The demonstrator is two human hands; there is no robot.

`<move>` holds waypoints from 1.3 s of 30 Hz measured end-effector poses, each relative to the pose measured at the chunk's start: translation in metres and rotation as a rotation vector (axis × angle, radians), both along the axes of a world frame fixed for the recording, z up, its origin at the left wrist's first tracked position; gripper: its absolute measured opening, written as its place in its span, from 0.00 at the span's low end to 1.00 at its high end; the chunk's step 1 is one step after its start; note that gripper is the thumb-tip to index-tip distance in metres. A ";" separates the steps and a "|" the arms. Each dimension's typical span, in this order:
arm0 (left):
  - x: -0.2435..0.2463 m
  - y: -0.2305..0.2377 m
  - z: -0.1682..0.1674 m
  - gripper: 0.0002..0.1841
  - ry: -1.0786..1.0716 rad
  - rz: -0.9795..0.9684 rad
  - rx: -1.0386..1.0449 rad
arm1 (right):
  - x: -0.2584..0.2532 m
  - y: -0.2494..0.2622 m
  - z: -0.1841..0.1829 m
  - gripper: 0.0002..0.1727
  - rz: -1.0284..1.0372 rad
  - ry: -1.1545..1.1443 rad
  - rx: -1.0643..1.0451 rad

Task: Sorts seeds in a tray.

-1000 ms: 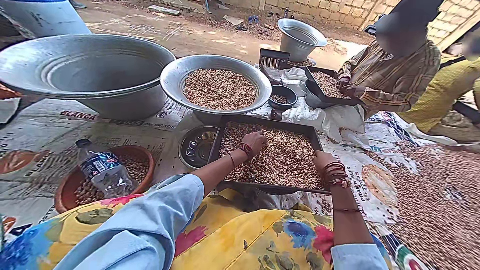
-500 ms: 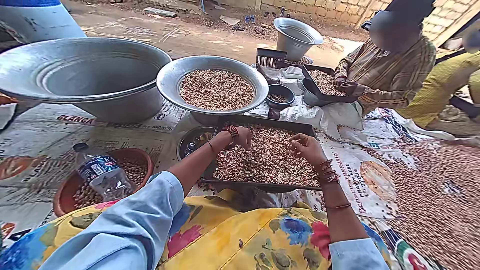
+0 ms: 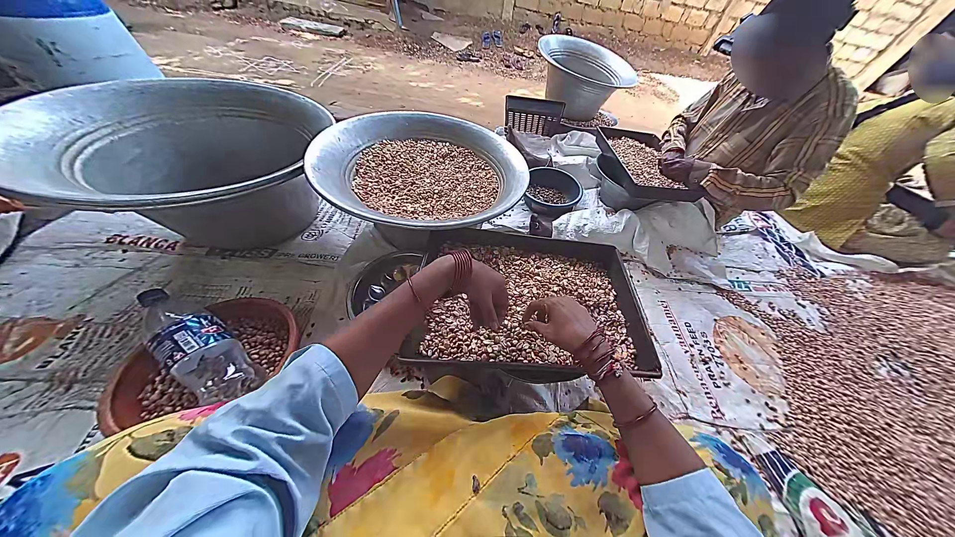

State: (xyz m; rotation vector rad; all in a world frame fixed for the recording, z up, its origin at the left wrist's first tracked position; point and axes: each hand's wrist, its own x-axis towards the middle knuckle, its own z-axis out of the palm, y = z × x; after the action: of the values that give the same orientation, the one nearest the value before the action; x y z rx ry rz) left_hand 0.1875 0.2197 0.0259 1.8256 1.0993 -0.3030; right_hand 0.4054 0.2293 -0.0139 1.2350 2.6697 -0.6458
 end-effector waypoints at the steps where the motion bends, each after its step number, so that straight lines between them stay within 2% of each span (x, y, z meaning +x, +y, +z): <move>1: -0.006 -0.004 0.003 0.05 -0.218 -0.023 -0.108 | -0.003 -0.003 -0.001 0.17 -0.004 -0.026 0.011; 2: -0.009 -0.006 0.006 0.06 -0.371 -0.045 -0.166 | -0.005 -0.005 -0.001 0.17 -0.009 -0.048 0.015; 4: -0.004 -0.005 0.015 0.05 -0.429 0.003 -0.105 | -0.008 -0.006 -0.004 0.16 -0.011 -0.070 0.011; 5: 0.000 -0.001 0.014 0.04 -0.368 0.049 0.024 | -0.008 -0.005 -0.005 0.16 -0.012 -0.079 0.002; 8: 0.018 0.010 -0.005 0.09 -0.008 0.130 0.456 | 0.000 0.001 -0.003 0.17 0.027 -0.019 -0.041; 10: 0.025 0.015 -0.026 0.10 0.123 0.180 0.564 | 0.014 0.004 0.003 0.14 0.138 0.276 -0.143; 12: 0.031 0.016 -0.042 0.11 0.169 0.220 0.587 | 0.024 0.000 0.015 0.11 0.200 0.686 -0.428; 13: 0.033 0.015 -0.045 0.12 0.198 0.224 0.576 | 0.025 -0.004 0.022 0.09 0.189 0.816 -0.498; 14: 0.035 0.015 -0.048 0.13 0.225 0.216 0.564 | 0.025 -0.006 0.027 0.08 0.156 0.865 -0.457; 15: 0.036 0.015 -0.051 0.13 0.238 0.209 0.555 | 0.024 -0.007 0.029 0.07 0.116 0.824 -0.338; 17: 0.035 0.016 -0.055 0.14 0.229 0.206 0.545 | 0.019 -0.004 0.020 0.11 0.068 0.578 -0.083; 19: 0.031 0.020 -0.057 0.15 0.222 0.204 0.536 | 0.008 -0.003 0.005 0.15 0.080 0.316 0.012; 21: 0.024 0.023 -0.053 0.14 0.196 0.246 0.534 | -0.004 -0.007 -0.011 0.14 0.113 0.175 0.070; 23: 0.017 0.021 -0.038 0.13 0.056 0.414 0.478 | -0.014 -0.014 -0.020 0.14 0.134 0.096 0.119; 25: 0.007 0.018 -0.024 0.12 -0.186 0.660 0.339 | -0.021 -0.019 -0.021 0.15 0.137 -0.006 0.116; 26: -0.007 0.026 -0.037 0.11 -0.344 0.698 0.351 | -0.024 -0.020 -0.020 0.15 0.136 -0.052 0.109; 27: -0.020 0.034 -0.052 0.11 -0.453 0.676 0.350 | -0.025 -0.020 -0.020 0.15 0.137 -0.073 0.111; 29: -0.033 0.039 -0.060 0.12 -0.413 0.511 0.313 | -0.025 -0.017 -0.022 0.15 0.141 -0.073 0.119; 31: -0.030 0.037 -0.056 0.11 -0.139 0.216 0.295 | -0.020 -0.014 -0.019 0.14 0.158 -0.009 0.089; 33: -0.009 0.025 -0.043 0.13 0.158 0.002 0.228 | -0.009 -0.013 -0.008 0.13 0.224 0.201 -0.042; 35: 0.012 0.013 -0.037 0.14 0.378 -0.107 0.228 | 0.005 -0.014 0.008 0.11 0.302 0.512 -0.349; 36: 0.020 0.008 -0.035 0.15 0.462 -0.140 0.241 | 0.011 -0.013 0.016 0.11 0.301 0.591 -0.497; 37: 0.026 0.004 -0.034 0.15 0.529 -0.162 0.250 | 0.017 -0.011 0.022 0.12 0.265 0.602 -0.551; 39: 0.034 0.000 -0.033 0.15 0.601 -0.169 0.249 | 0.030 0.000 0.030 0.13 0.118 0.410 -0.389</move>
State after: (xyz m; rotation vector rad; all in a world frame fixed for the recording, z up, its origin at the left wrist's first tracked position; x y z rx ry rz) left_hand 0.2219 0.2199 -0.0067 2.1180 1.4367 -0.8921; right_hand 0.4354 0.2294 0.0164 0.9110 2.6954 -1.4487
